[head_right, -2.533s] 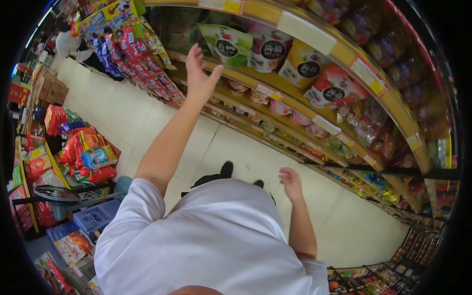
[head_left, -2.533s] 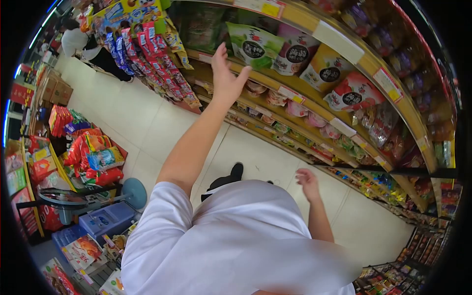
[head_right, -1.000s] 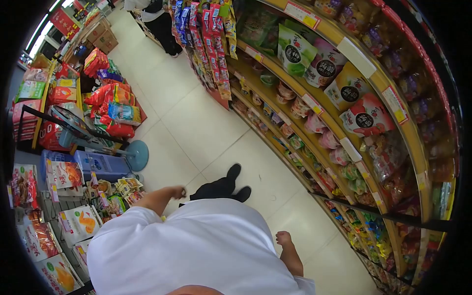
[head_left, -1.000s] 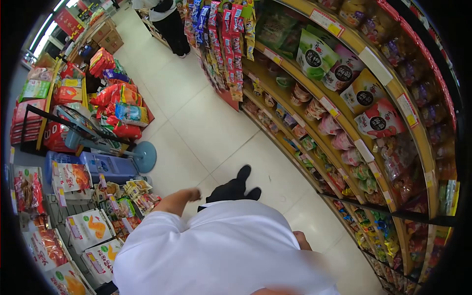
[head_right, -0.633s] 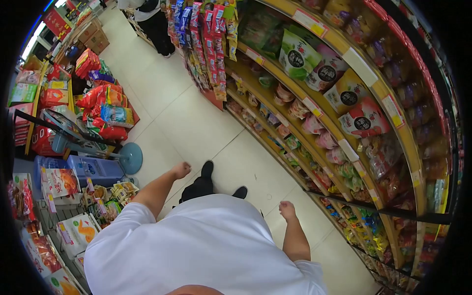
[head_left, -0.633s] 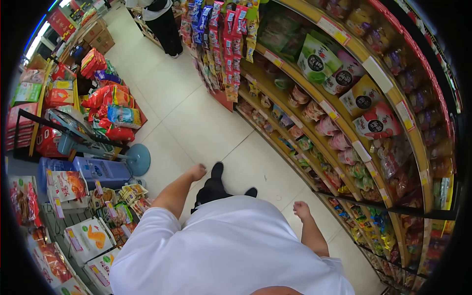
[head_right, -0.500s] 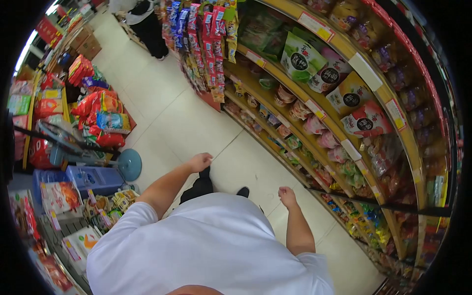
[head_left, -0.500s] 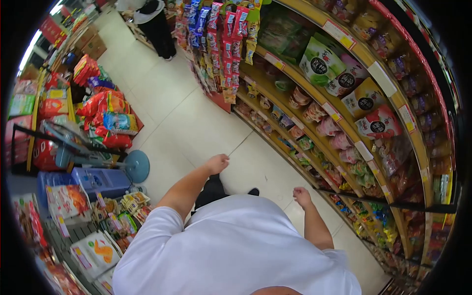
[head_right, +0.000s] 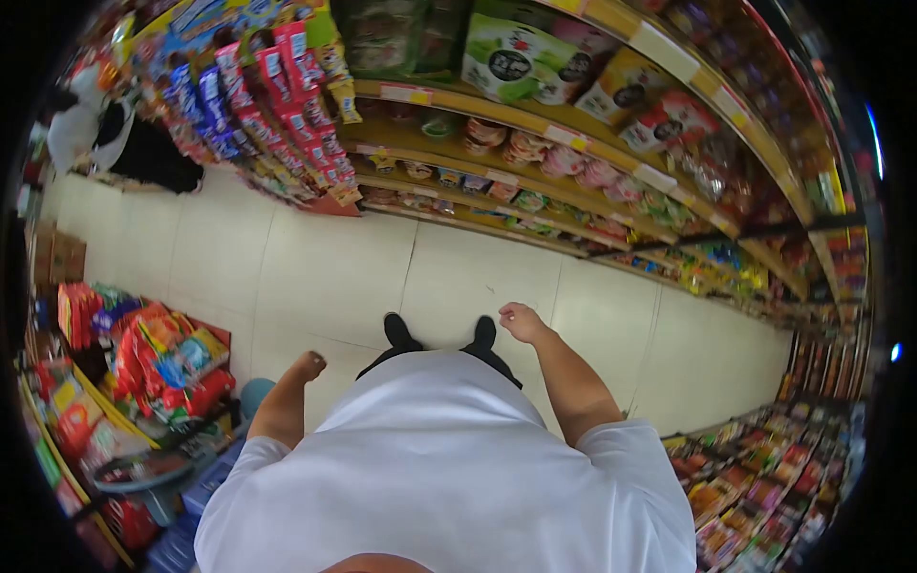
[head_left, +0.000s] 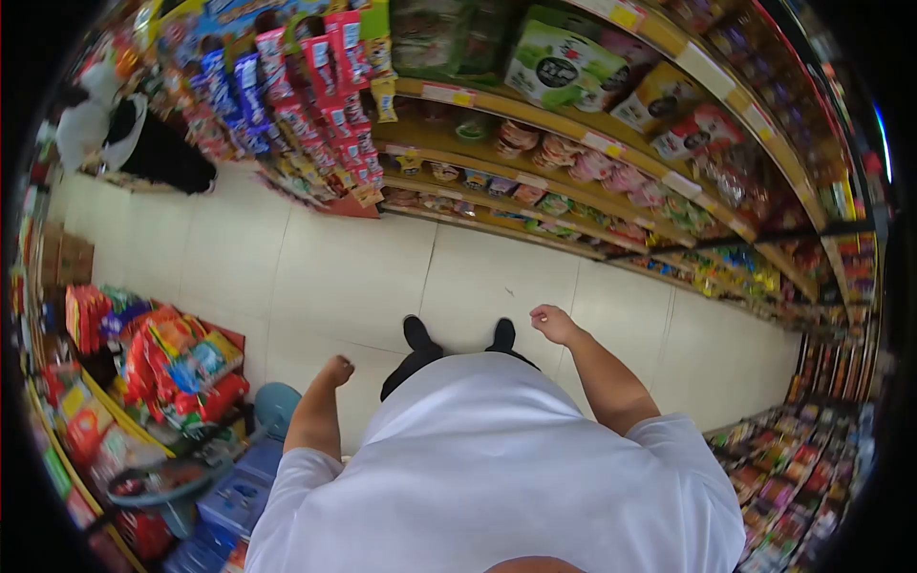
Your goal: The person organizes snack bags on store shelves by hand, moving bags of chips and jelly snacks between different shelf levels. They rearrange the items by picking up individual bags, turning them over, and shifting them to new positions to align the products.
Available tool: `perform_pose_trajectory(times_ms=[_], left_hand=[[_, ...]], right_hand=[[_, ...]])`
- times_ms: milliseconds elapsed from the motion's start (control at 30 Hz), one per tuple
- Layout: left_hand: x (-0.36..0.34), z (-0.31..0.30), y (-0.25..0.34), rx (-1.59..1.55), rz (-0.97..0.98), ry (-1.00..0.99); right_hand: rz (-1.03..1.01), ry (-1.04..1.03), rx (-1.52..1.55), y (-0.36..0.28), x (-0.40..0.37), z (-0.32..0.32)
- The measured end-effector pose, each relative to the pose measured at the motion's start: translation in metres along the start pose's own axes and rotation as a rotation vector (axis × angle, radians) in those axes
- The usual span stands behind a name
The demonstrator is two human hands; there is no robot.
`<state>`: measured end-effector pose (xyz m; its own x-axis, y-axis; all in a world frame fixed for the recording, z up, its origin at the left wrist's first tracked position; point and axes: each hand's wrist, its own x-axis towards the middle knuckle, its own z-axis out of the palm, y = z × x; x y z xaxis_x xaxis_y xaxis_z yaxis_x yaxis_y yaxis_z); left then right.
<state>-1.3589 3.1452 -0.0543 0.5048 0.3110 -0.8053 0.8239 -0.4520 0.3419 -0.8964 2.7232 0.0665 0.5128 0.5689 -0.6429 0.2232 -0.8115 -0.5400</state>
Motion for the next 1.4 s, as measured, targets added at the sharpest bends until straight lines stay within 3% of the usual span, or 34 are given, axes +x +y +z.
perform_pose_trajectory(times_ms=[67,133,300,433,600,700,833,900,933,1067,1167,1233,1367,1400], left_hand=[[-0.018,-0.032,-0.022,0.032,-0.086,-0.121],[-0.026,-0.049,-0.037,-0.323,-0.296,0.105],[0.022,-0.064,-0.019,-0.385,-0.143,0.208],[0.065,-0.054,0.071,-0.154,0.162,0.128],[0.021,-0.017,0.216,-0.363,0.519,0.203],[-0.015,0.015,0.257,-0.403,0.476,0.1],[-0.05,0.084,0.237,-0.427,0.284,-0.011],[-0.05,0.121,0.202,-0.326,0.308,0.165],[-0.056,0.133,0.186,-0.167,0.216,0.162],[-0.06,0.172,0.098,0.075,0.018,-0.036],[-0.063,0.166,0.099,-0.003,-0.129,-0.151],[-0.052,0.165,0.114,-0.044,-0.042,-0.106],[-0.012,0.162,0.174,-0.199,0.087,-0.107],[0.003,0.158,0.188,-0.191,0.147,-0.141]], right_hand=[[0.031,0.019,0.034,-0.012,-0.01,0.008],[0.046,0.045,0.071,-0.021,-0.025,0.015],[0.112,0.069,0.085,-0.004,-0.055,0.04],[0.212,0.013,0.1,0.012,-0.076,0.052],[0.148,-0.026,0.065,0.046,-0.076,0.068],[0.097,-0.032,0.078,0.072,-0.062,0.075],[0.024,-0.019,0.19,0.108,-0.05,0.094],[0.077,0.002,0.247,0.121,-0.048,0.1],[0.14,0.043,0.291,0.138,-0.051,0.11],[0.233,0.061,0.313,0.21,-0.076,0.151],[0.316,-0.045,0.288,0.27,-0.116,0.193],[0.369,-0.12,0.218,0.291,-0.139,0.208],[0.516,-0.168,0.22,0.27,-0.156,0.214],[0.458,-0.117,0.256,0.277,-0.155,0.23]])
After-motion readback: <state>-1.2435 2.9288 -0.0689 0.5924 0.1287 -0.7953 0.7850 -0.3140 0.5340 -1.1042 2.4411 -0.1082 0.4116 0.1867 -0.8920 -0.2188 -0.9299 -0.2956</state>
